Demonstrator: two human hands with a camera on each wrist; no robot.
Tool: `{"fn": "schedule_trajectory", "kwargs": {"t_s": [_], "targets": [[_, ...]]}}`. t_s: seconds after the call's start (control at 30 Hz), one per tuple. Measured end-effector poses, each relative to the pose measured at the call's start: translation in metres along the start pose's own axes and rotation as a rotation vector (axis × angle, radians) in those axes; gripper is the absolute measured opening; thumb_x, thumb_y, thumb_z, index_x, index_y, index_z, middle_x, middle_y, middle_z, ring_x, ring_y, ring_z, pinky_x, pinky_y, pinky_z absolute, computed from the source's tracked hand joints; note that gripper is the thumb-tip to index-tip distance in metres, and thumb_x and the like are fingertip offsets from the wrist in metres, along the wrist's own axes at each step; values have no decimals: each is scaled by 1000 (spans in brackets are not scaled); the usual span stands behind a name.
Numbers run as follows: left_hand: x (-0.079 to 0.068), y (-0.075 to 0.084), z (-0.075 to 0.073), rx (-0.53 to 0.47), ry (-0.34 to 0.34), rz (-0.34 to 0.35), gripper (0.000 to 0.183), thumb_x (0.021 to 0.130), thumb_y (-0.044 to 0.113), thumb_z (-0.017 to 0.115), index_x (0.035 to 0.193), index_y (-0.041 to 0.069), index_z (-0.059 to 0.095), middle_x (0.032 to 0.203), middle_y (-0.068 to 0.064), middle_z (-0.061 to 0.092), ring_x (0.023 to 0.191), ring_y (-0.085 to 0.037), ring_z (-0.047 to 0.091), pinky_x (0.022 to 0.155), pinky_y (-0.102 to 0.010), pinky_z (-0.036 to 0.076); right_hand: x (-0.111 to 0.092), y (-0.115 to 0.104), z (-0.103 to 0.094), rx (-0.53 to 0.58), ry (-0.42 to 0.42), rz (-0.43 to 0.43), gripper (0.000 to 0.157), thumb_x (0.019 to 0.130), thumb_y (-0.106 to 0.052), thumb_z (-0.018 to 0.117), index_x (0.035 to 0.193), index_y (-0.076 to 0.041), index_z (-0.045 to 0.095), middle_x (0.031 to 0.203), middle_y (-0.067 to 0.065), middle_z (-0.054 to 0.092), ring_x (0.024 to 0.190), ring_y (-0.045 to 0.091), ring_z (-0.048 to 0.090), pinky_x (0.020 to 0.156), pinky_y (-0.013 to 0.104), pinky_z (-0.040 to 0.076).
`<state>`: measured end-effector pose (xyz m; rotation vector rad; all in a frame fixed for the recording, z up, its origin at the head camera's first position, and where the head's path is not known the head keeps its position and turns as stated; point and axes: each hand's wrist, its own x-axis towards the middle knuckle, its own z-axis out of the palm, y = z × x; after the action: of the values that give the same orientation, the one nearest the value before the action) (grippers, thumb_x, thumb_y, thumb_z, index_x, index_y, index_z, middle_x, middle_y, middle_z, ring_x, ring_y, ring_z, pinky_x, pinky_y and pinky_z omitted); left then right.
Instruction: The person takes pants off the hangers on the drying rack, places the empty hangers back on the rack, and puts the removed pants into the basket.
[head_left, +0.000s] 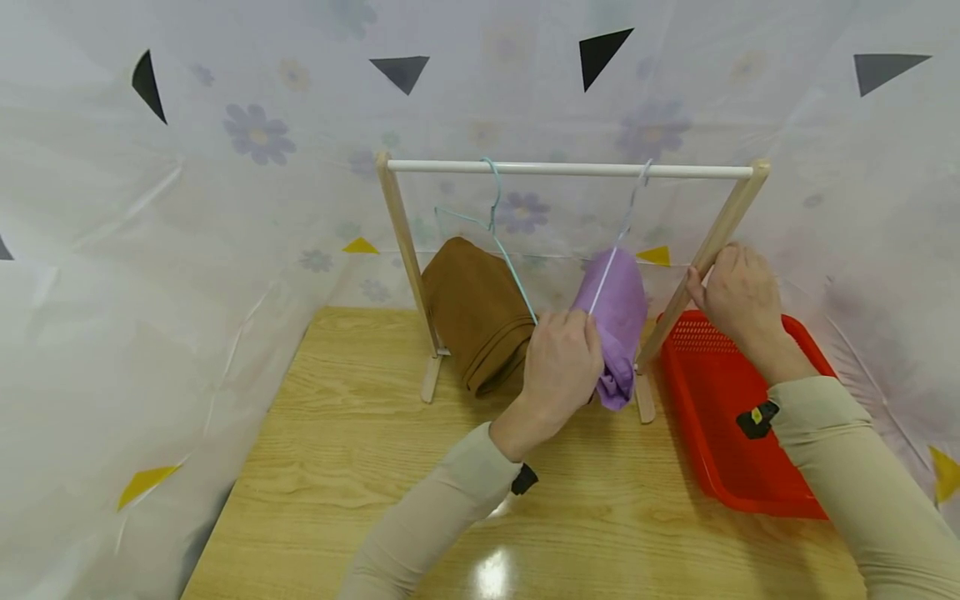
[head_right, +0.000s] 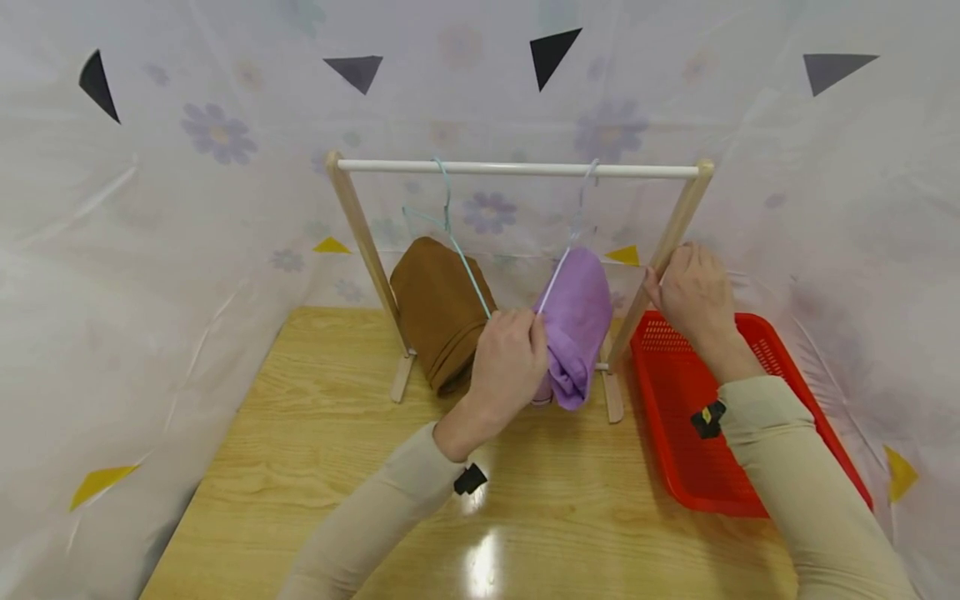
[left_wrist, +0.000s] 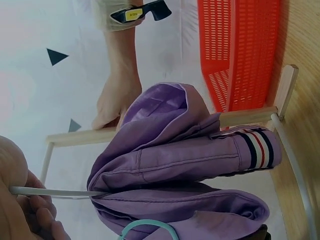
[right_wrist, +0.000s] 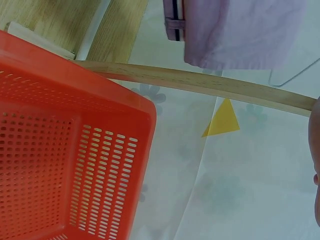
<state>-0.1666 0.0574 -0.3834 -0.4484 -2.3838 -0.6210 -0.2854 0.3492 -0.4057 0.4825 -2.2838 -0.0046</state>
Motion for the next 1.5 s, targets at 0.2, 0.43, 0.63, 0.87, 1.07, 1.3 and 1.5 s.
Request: {"fn": "schedule_trajectory", "kwargs": {"t_s": [0.2,0.43,0.63,0.87,1.07,1.3,1.5], "targets": [[2,0,-7,-40,47,4,35,104,14,57,69,10,56,63,-2,57,65,-19,58,64,-28,48,-1,-1,0,4,0,-3,44,103,-28,49,83,10,47,70,19,43,60,34,40,53,39,32],[4,0,-11,-84,88,5,33,103,12,58,70,8,56,65,-4,57,65,-22,59,64,-31,49,-1,-1,-2,8,-9,10,43,102,-28,50,85,11,47,71,19,43,60,34,40,54,39,31],[5,0,-9,-129,96,21,33,103,11,58,70,8,55,64,-4,55,65,-21,57,64,-31,49,-2,0,-2,16,12,6,45,103,-30,47,84,11,47,71,21,44,60,36,40,53,41,33],[5,2,-9,-168,131,49,35,102,9,59,68,8,51,62,-3,49,64,-19,51,62,-27,44,-3,1,0,22,42,-16,48,104,-32,45,82,11,46,69,22,43,59,38,41,52,44,34],[3,5,-14,-161,140,74,36,101,9,60,66,9,50,61,-1,46,64,-18,48,62,-25,41,-4,2,2,30,56,-15,49,103,-32,44,82,12,46,69,23,44,58,40,42,51,46,35],[-1,6,-20,-153,154,105,36,101,9,61,66,9,49,61,-1,44,64,-17,47,66,-25,40,-3,2,2,24,41,-8,49,103,-33,44,82,11,46,69,23,44,58,40,43,50,46,34],[-6,5,-24,-173,173,139,36,100,8,60,66,10,48,61,-1,44,62,-17,44,69,-28,41,-2,2,1,30,42,-16,48,104,-32,45,83,11,46,69,22,43,58,39,42,50,45,33]]}}
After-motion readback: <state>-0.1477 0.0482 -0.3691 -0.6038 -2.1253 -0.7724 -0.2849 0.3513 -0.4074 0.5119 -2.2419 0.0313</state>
